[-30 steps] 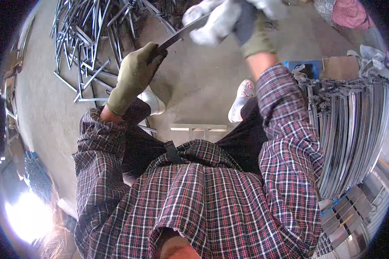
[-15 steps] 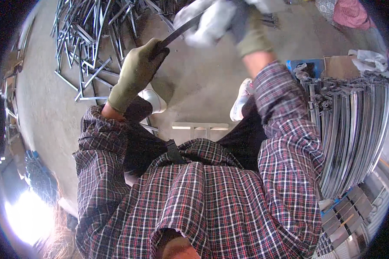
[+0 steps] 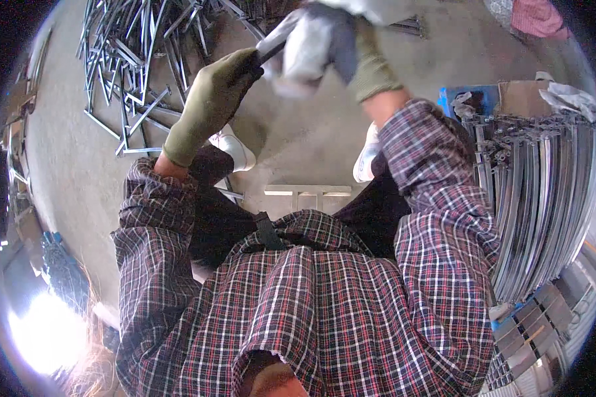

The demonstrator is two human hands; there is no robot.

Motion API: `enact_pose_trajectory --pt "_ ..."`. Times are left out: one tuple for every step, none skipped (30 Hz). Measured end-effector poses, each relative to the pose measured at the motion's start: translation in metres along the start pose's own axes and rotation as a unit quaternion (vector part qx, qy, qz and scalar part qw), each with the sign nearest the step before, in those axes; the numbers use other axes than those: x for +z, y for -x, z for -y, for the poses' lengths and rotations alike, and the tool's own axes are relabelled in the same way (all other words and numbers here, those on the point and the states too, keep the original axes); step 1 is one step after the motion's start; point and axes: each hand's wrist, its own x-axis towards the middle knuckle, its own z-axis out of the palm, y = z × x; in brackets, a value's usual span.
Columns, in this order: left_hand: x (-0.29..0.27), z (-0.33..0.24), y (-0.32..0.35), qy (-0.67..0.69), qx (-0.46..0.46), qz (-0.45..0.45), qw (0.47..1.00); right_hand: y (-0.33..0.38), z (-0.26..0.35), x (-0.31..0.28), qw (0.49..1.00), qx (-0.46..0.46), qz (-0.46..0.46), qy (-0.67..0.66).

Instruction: Picking up individual curved metal parts from a pile, wiping them with a cloth, and stacking them neatly on a pallet.

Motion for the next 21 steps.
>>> enact_pose_trajectory --pt "-0.003 0.011 0.009 0.030 -0.008 -0.003 1.000 -0.010 0.006 -0.018 0.966 -0.039 0.056 -0.248" --pt "-0.002 0.020 0.018 0.029 -0.009 -0.003 1.000 -0.020 0.013 -0.043 0.920 -0.047 0.107 -0.375" --pt "0.001 0.029 0.027 0.070 -0.028 0.005 0.997 -0.029 0.026 -0.073 0.885 -0.027 0.161 -0.437" --pt "0.008 0.031 0.022 0.121 -0.030 0.016 0.992 -0.031 0.035 -0.110 0.870 0.004 0.172 -0.463" --pt "0.004 0.019 0.018 0.004 -0.005 0.011 1.000 -0.029 0.035 -0.124 0.861 0.020 0.157 -0.483" --pt "-0.001 0.015 0.015 0.006 -0.005 0.012 1.000 -0.027 0.034 -0.122 0.855 0.033 0.126 -0.502" --pt "-0.004 0.013 0.011 -0.064 -0.001 -0.012 0.998 -0.023 0.031 -0.111 0.853 0.040 0.091 -0.512" --pt "-0.004 0.016 0.014 -0.139 -0.006 -0.035 0.990 -0.016 0.022 -0.083 0.851 0.045 0.057 -0.521" --pt "-0.001 0.015 0.011 -0.134 0.023 -0.060 0.989 -0.006 0.010 -0.054 0.859 0.042 0.022 -0.509" --pt "0.003 0.011 0.004 -0.132 0.028 -0.062 0.989 0.010 0.003 -0.023 0.856 0.045 -0.014 -0.515" --pt "0.005 0.009 0.002 -0.146 0.031 -0.045 0.988 0.026 0.009 0.018 0.790 0.054 -0.054 -0.609" --pt "0.003 0.012 0.009 -0.165 0.021 -0.028 0.986 0.021 0.056 0.043 0.652 0.181 -0.051 -0.734" --pt "0.000 0.009 0.010 -0.171 0.015 -0.036 0.985 0.022 0.077 0.047 0.914 0.030 -0.092 -0.393" --pt "-0.004 0.006 0.009 -0.172 0.014 -0.034 0.984 0.022 0.088 0.047 0.985 -0.125 -0.115 0.032" --pt "-0.004 0.003 0.006 -0.159 0.010 -0.031 0.987 0.018 0.068 0.024 0.995 -0.044 -0.048 -0.074" --pt "0.003 0.006 0.000 -0.140 0.008 -0.029 0.990 0.014 0.037 -0.005 0.984 0.042 0.020 -0.172" --pt "-0.004 0.009 0.006 -0.143 -0.011 -0.029 0.989 -0.005 0.042 -0.025 0.983 0.036 0.023 -0.179" --pt "-0.007 0.014 0.014 -0.145 -0.016 -0.029 0.989 -0.029 0.055 -0.055 0.935 0.068 0.160 -0.308" --pt "-0.003 0.012 0.010 -0.126 -0.006 -0.030 0.992 -0.046 0.071 -0.102 0.862 0.107 0.279 -0.410" --pt "-0.008 0.015 0.016 -0.124 -0.014 -0.029 0.992 -0.058 0.077 -0.111 0.749 0.132 0.399 -0.513" --pt "-0.011 0.017 0.018 -0.127 -0.017 -0.028 0.991 -0.059 0.073 -0.103 0.746 0.130 0.401 -0.515"
